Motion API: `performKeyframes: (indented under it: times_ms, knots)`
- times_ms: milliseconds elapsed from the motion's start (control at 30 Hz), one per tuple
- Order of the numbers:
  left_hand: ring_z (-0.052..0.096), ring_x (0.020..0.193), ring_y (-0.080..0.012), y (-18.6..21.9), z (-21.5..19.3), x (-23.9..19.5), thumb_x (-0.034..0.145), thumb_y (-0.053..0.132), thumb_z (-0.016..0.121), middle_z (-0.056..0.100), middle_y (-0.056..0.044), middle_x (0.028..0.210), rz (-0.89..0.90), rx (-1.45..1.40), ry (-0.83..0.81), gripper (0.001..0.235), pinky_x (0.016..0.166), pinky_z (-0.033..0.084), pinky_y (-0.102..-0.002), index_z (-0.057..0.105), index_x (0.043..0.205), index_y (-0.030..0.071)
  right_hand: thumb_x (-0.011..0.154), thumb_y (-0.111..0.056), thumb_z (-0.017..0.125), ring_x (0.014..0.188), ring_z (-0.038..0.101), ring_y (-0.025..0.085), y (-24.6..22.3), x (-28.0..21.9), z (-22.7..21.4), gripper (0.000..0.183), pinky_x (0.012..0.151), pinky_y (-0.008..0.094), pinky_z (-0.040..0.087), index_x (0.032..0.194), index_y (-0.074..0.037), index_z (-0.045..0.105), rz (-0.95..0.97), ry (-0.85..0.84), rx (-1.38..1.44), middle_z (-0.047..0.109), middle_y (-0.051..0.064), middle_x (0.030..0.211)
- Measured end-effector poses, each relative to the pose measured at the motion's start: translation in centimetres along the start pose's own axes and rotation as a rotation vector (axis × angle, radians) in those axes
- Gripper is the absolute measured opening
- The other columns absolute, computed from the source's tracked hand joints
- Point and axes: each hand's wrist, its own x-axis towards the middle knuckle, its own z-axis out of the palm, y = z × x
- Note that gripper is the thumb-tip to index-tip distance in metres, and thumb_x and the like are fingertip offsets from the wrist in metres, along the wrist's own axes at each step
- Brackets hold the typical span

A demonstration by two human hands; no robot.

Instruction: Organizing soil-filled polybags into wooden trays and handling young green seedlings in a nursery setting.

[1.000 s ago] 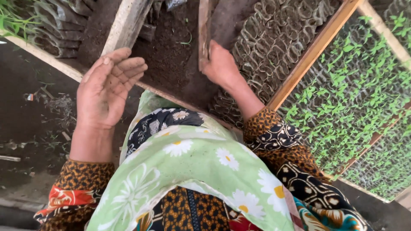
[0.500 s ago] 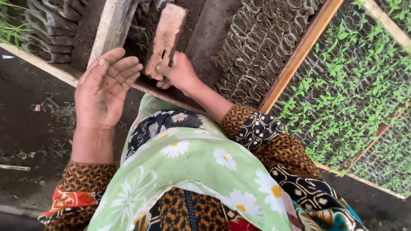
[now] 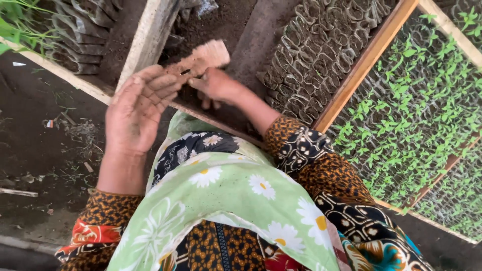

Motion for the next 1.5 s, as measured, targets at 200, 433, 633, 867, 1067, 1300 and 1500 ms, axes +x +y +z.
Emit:
performKeyframes:
  times_ms: [200, 433, 633, 867, 1067, 1300, 1500]
  knots:
    - [0.072, 0.106, -0.0316, -2.9, -0.4, 2.1, 0.1, 0.018, 0.051, 0.071, -0.021, 0.113, -0.049, 0.073, -0.079, 0.034, 0.1, 0.059, -0.038, 0.061, 0.123, -0.003, 0.094, -0.028, 0.061, 0.04, 0.059, 0.012, -2.2, 5.2, -5.3, 0.023, 0.044, 0.028, 0.051, 0.076, -0.016, 0.052, -0.45, 0.497, 0.028, 0.066, 0.001, 0.058]
    - [0.074, 0.091, -0.026, -5.4, 1.3, 6.3, 0.102, 0.02, 0.049, 0.075, -0.017, 0.102, -0.166, 0.141, 0.107, 0.028, 0.087, 0.06, -0.034, 0.066, 0.112, 0.001, 0.087, -0.011, 0.066, 0.039, 0.071, 0.016, -3.0, 11.3, -5.0, 0.015, 0.026, 0.025, 0.048, 0.08, -0.01, 0.052, -0.507, 0.538, 0.444, 0.074, 0.011, 0.067]
    - [0.073, 0.088, -0.0266, -8.5, 1.9, 11.0, 0.096, 0.035, 0.052, 0.074, -0.015, 0.105, -0.179, 0.0, 0.181, 0.037, 0.082, 0.056, -0.035, 0.065, 0.115, 0.006, 0.087, -0.009, 0.063, 0.061, 0.05, 0.009, -1.6, 2.2, -6.8, 0.016, 0.057, 0.029, 0.042, 0.075, -0.015, 0.054, -0.696, 0.572, -0.027, 0.057, -0.005, 0.067]
    - [0.064, 0.075, -0.0181, -10.6, 3.4, 13.9, 0.088, 0.053, 0.058, 0.073, -0.007, 0.093, -0.343, -0.12, 0.278, 0.044, 0.062, 0.048, -0.029, 0.067, 0.1, 0.012, 0.096, -0.005, 0.066, 0.065, 0.056, 0.015, -0.6, -4.2, -5.7, 0.024, 0.056, 0.027, 0.057, 0.083, -0.011, 0.047, -0.589, 0.395, -0.503, 0.054, 0.001, 0.074]
    - [0.033, 0.037, -0.0094, -12.3, 1.2, 14.7, 0.094, 0.05, 0.059, 0.052, 0.0, 0.057, -0.471, -0.289, 0.208, 0.037, 0.036, 0.02, -0.023, 0.057, 0.08, 0.016, 0.097, -0.01, 0.06, 0.08, 0.071, 0.015, -1.1, -1.5, -7.3, 0.007, 0.069, 0.025, 0.063, 0.092, -0.009, 0.065, -0.495, 0.509, -0.328, 0.074, 0.005, 0.089]
    - [0.025, 0.036, -0.0092, -12.8, -0.1, 14.8, 0.095, 0.04, 0.06, 0.044, 0.0, 0.052, -0.401, -0.35, 0.161, 0.034, 0.036, 0.016, -0.024, 0.053, 0.07, 0.017, 0.09, -0.013, 0.065, 0.067, 0.062, 0.01, -4.7, -0.8, -6.5, 0.018, 0.055, 0.026, 0.054, 0.107, -0.011, 0.06, -0.4, 0.12, -0.24, 0.066, 0.002, 0.086]
    - [0.024, 0.037, -0.0101, -13.2, -1.4, 14.7, 0.097, 0.036, 0.057, 0.04, 0.002, 0.053, -0.438, -0.455, 0.136, 0.035, 0.038, 0.013, -0.025, 0.047, 0.068, 0.02, 0.081, -0.01, 0.07, 0.081, 0.067, 0.025, -1.4, 4.9, -9.0, 0.017, 0.067, 0.039, 0.052, 0.098, -0.009, 0.07, -0.53, 0.538, -0.529, 0.07, 0.007, 0.093]
